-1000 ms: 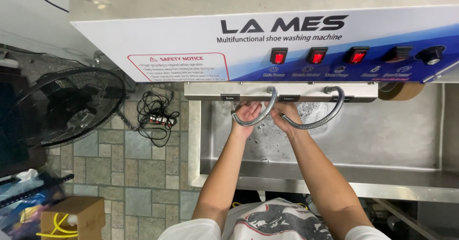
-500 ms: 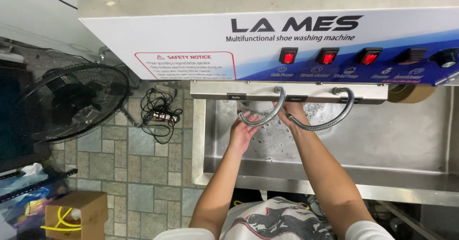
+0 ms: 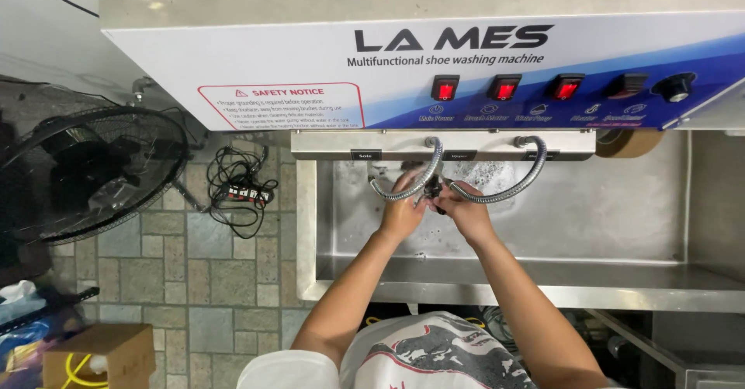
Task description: The recorder is washing and rinsing a small camo-patterned pouch using a shoe washing station and a sink.
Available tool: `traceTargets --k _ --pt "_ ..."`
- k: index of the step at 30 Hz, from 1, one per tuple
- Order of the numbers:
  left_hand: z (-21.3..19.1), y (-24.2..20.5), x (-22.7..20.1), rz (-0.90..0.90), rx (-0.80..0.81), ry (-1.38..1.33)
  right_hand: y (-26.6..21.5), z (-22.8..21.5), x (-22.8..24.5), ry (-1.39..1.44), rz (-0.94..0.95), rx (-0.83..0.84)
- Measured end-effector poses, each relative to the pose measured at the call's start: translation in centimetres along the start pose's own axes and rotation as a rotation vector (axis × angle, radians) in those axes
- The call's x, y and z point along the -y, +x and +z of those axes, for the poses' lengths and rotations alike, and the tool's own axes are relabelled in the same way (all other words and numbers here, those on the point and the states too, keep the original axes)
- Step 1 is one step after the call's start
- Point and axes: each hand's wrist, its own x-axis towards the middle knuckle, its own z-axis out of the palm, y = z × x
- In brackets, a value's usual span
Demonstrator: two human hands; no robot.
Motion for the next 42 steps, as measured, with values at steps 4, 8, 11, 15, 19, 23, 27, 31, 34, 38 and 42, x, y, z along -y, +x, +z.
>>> traceTargets --k 4,8,11,15,19,23,27,31,34,38,42 --pt "0.1 -2.2 0.0 -0.046 0.198 -0.088 -0.7 -1.6 -3.7 0.026 -0.077 0.0" --pt "2.4 -6.7 3.6 -0.417 0.214 -0.32 -2.2 -2.2 -4.2 -0.085 -0.226 -0.075" --pt "2.0 -5.7 2.6 -0.818 0.113 -0.993 -3.7 -0.8 -2.0 -0.283 -0.466 0.099" --pt "2.2 -3.7 2.9 -0.917 0.104 -0.934 -4.0 -0.4 -7.1 -0.587 -0.028 0.087" --pt "2.9 -0.9 2.6 -0.992 -0.023 -0.94 -4.8 0.0 -9.0 -0.339 -0.045 0.111" --pt "5.7 0.8 5.6 -0.848 -0.013 -1.172 -4.5 0.4 -6.9 -0.041 -0.127 0.068" --pt "6.3 2.7 5.6 -0.898 0.05 -1.166 -2.6 0.2 -5.5 -0.089 -0.167 0.021" --pt "10.6 1.7 13.8 -0.923 -0.126 -1.227 -1.3 0.2 -4.1 0.027 -0.169 0.044" --pt "11.1 1.7 14.8 -0.907 -0.195 -1.265 -0.9 0.3 -3.2 0.076 -0.151 0.04" --pt "8.6 2.3 8.9 -0.915 -0.067 -1.291 0.0 0.1 -4.5 0.066 -0.081 0.022" --pt "7.6 1.6 6.9 -0.881 -0.075 -1.345 -0.3 -0.4 -5.9 0.085 -0.09 0.054"
